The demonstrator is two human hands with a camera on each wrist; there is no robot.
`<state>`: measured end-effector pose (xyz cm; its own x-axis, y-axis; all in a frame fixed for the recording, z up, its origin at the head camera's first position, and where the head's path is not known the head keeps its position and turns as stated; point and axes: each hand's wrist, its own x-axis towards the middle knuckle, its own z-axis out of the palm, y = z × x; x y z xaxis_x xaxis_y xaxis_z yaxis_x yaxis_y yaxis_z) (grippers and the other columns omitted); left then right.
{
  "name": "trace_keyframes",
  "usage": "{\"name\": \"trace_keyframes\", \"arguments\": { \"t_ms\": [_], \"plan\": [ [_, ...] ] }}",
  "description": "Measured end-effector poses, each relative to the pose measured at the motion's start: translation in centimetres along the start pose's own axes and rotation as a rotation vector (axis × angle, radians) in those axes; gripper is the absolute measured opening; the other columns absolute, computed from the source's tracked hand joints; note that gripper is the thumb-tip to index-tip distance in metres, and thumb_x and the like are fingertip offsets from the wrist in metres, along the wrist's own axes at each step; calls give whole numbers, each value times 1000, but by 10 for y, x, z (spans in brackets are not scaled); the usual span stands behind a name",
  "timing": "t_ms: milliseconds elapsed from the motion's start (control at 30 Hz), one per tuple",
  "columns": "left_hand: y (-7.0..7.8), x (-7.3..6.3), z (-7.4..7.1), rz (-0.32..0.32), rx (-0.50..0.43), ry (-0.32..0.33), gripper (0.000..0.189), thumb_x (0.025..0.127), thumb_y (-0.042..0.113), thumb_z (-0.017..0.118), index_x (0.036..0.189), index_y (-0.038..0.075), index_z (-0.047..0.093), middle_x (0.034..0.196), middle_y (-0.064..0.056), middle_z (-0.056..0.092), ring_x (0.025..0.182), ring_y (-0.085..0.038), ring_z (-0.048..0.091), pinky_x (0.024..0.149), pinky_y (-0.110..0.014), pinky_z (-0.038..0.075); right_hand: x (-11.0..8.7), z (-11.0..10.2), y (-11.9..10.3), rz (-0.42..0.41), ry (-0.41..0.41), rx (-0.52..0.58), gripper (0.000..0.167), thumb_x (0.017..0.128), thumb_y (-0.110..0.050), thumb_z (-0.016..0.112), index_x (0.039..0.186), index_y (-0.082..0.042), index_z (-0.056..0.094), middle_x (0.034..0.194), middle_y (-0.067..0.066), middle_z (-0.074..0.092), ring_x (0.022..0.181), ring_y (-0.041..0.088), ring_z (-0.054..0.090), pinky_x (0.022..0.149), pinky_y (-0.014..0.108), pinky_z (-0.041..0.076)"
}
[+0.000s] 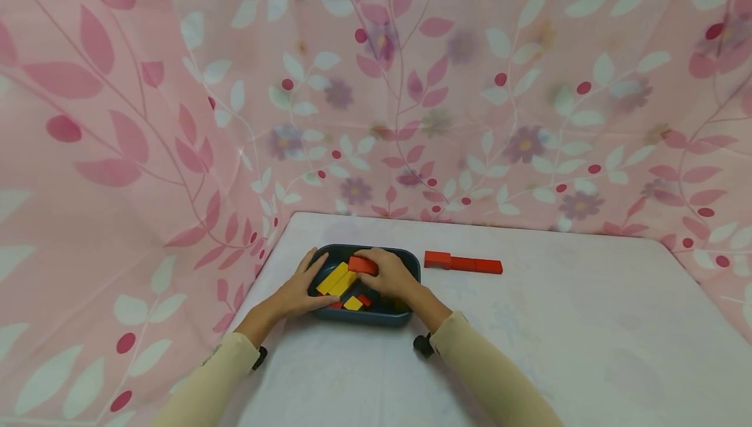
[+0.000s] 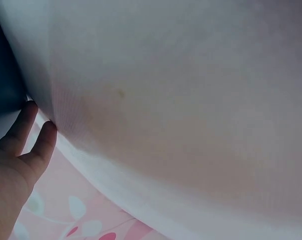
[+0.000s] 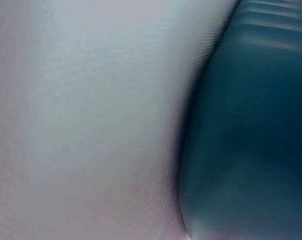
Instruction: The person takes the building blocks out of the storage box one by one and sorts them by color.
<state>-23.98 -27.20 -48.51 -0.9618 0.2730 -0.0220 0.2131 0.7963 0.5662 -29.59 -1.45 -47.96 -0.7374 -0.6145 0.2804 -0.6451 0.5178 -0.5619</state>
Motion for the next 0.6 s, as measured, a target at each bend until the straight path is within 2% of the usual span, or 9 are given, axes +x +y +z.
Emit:
{"name": "trace_keyframes", "arguments": {
  "t_ms": [100, 267, 467, 600],
  "plan": [
    [0, 1, 0, -2, 2, 1, 106, 78, 66, 70, 160, 25, 17, 167, -12, -1, 145, -45, 28, 109, -69, 32, 0, -1, 1, 6, 3, 26, 43, 92, -22, 70, 133, -15, 60, 114, 7, 63, 91, 18, 56, 84, 28, 55],
    [0, 1, 1, -14, 6, -1, 107, 77, 66, 71, 160, 25, 17, 167, -10, -2, 146, -44, 26, 109, -69, 32, 0, -1, 3, 17, -8, 88, 38, 90, -18, 72, 127, -14, 64, 110, 7, 63, 89, 16, 56, 82, 25, 55],
    [0, 0, 1, -13, 1, 2, 106, 78, 65, 71, 160, 26, 17, 167, -9, -2, 146, -44, 27, 110, -68, 32, 1, -2, 5, 109, -15, 230, 37, 89, -16, 70, 125, -15, 62, 114, 5, 64, 92, 18, 57, 82, 29, 54],
    [-1, 1, 2, -2, -9, 9, 106, 78, 64, 72, 160, 25, 17, 167, -9, -2, 146, -44, 28, 110, -69, 31, 2, -4, 6, 177, 40, 374, 38, 90, -13, 70, 126, -15, 60, 118, 8, 64, 95, 22, 56, 82, 32, 53]
  ]
}}
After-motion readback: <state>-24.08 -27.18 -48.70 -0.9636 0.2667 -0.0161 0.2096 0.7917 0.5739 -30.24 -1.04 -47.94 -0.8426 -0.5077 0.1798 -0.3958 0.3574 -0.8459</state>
